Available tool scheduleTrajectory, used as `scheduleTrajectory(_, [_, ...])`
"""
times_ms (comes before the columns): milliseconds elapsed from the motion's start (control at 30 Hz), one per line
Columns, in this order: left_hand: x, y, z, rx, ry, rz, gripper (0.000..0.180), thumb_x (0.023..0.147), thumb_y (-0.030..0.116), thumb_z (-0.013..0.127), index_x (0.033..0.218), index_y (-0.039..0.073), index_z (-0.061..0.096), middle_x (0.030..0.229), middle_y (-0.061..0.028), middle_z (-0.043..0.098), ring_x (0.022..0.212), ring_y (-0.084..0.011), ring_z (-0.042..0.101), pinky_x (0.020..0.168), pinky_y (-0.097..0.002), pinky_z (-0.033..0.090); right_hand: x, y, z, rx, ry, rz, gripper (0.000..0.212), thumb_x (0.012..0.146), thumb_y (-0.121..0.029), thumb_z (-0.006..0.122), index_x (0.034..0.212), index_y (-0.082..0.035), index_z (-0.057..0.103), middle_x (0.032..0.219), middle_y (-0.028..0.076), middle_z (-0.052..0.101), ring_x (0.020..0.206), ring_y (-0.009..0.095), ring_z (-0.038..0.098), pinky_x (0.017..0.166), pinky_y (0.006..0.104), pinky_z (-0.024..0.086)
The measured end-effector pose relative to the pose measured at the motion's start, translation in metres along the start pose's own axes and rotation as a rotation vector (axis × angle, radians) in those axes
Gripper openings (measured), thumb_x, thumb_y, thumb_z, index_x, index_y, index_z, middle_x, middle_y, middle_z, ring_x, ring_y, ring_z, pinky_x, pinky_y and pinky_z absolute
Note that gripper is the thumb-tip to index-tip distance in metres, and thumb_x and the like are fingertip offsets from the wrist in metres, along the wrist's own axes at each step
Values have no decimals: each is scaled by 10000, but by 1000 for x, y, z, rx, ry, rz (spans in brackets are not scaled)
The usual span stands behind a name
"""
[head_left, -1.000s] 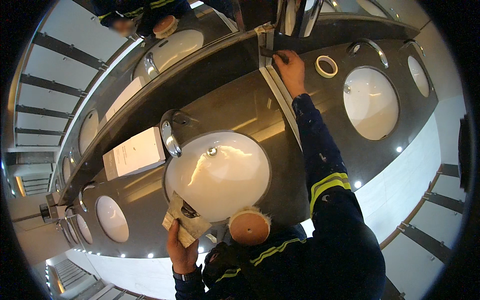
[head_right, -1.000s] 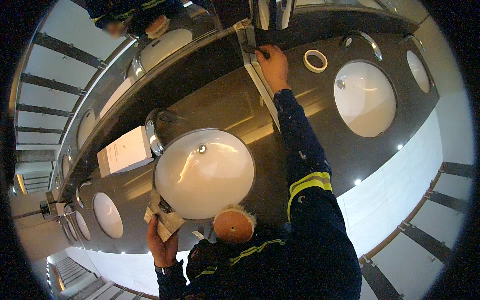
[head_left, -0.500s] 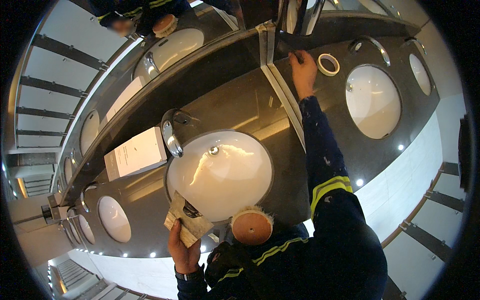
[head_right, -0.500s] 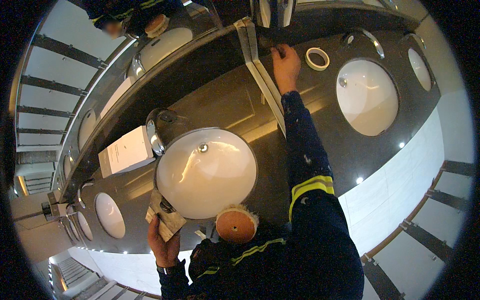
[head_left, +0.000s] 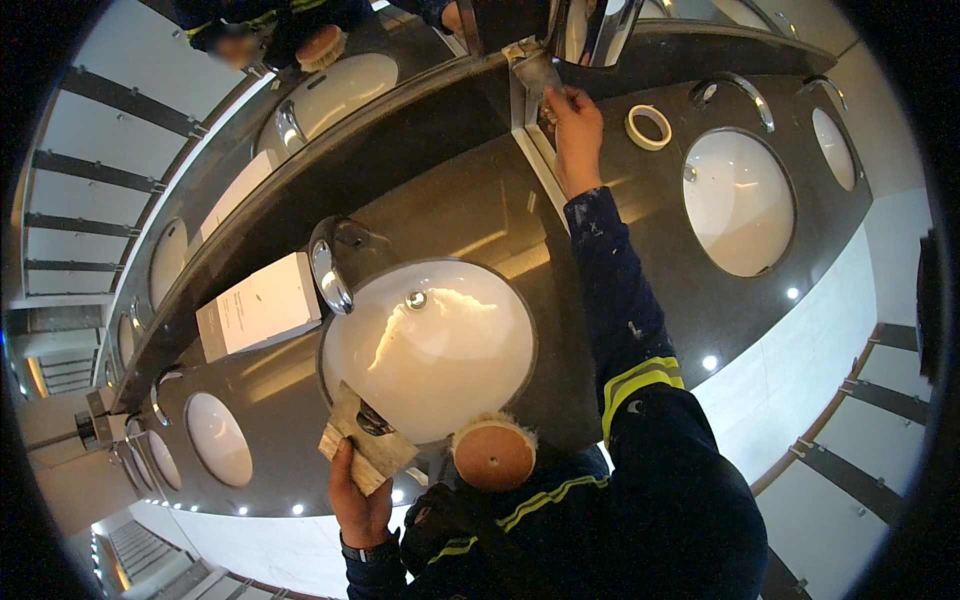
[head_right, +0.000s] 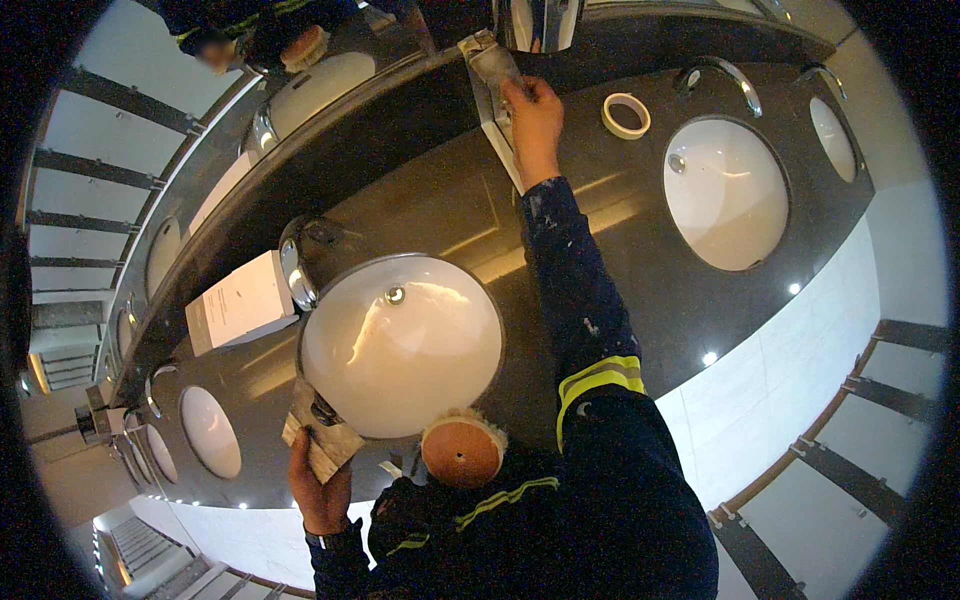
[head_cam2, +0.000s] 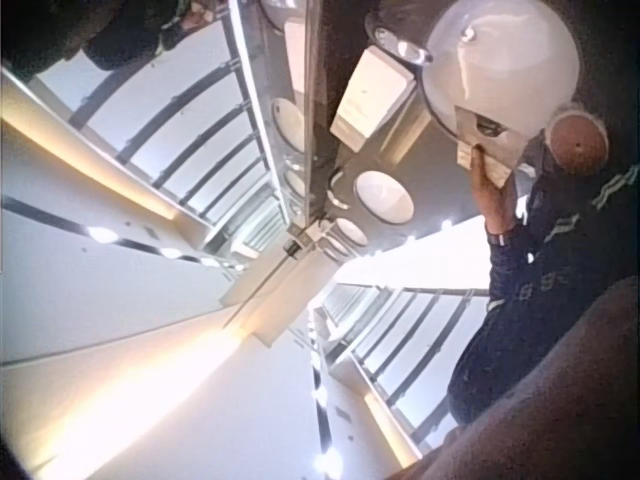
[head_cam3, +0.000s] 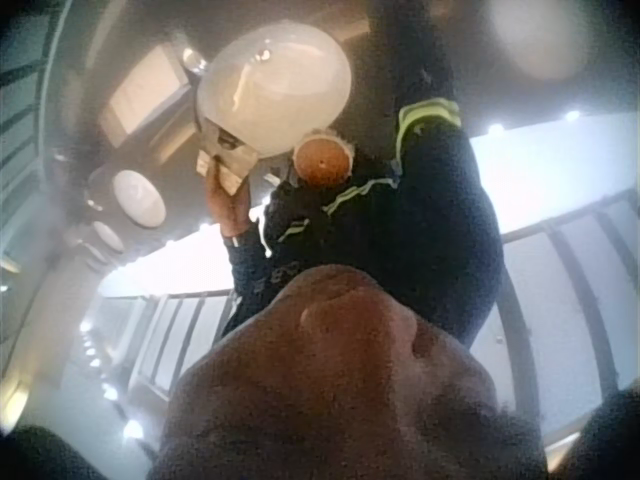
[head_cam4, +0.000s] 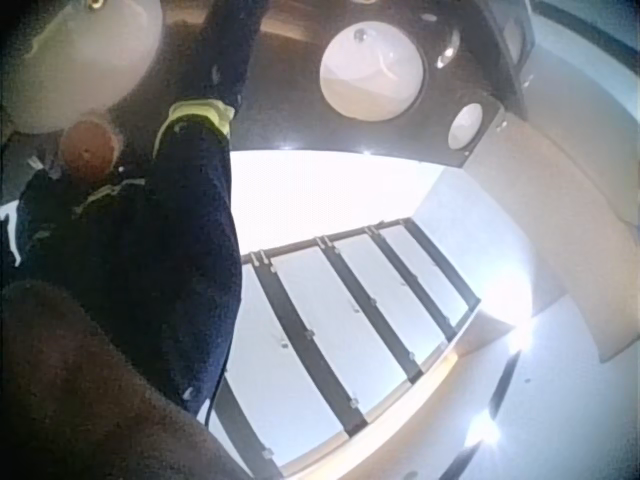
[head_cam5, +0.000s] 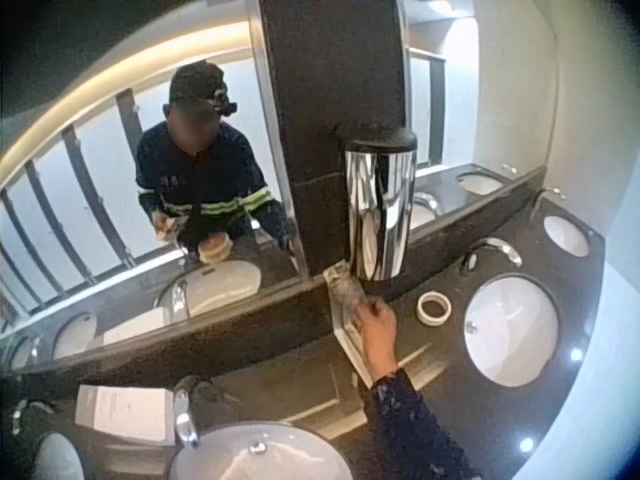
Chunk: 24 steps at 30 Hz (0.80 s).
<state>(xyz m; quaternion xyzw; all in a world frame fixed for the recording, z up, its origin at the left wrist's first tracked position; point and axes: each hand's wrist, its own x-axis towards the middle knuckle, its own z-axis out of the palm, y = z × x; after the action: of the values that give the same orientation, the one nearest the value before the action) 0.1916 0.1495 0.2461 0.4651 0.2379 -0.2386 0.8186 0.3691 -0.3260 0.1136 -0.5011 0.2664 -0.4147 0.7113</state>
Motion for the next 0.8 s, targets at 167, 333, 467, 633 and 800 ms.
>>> scheduleTrajectory(167, [-1,-1,6,-6,17,-1,490,988,254,533,1414,52,398,1368,-135,543,1251,-271,541,1079,-457,414,1,-10,2,-238,12,-88,258,846,-201,753,963,16,679,858,46,660,734,111,571,660,257,435])
scheduleTrajectory(333, [0,0,11,9,-2,0,489,986,241,538,1414,51,397,1362,-136,548,1237,-277,554,1066,-460,430,7,0,-3,-403,20,-105,315,832,-236,766,968,39,696,837,97,673,741,141,588,676,290,462])
scheduleTrajectory(467, [-1,0,11,-1,20,10,484,989,243,530,1413,50,398,1361,-137,548,1235,-277,556,1062,-460,435,-1,11,-5,-496,73,-160,375,830,-285,767,979,51,695,813,119,674,734,163,596,684,314,474])
scheduleTrajectory(633, [-1,0,8,1,16,0,476,995,252,514,1410,46,404,1369,-138,541,1243,-278,548,1071,-457,425,11,35,-21,-570,91,-152,403,834,-319,756,972,53,691,817,122,676,739,175,600,691,322,476])
scheduleTrajectory(800, [-1,-1,0,-20,33,-5,475,995,254,511,1412,53,406,1375,-131,538,1253,-275,541,1076,-451,417,4,37,-27,-631,81,-133,284,844,-235,751,902,37,693,810,133,705,693,227,649,665,349,493])
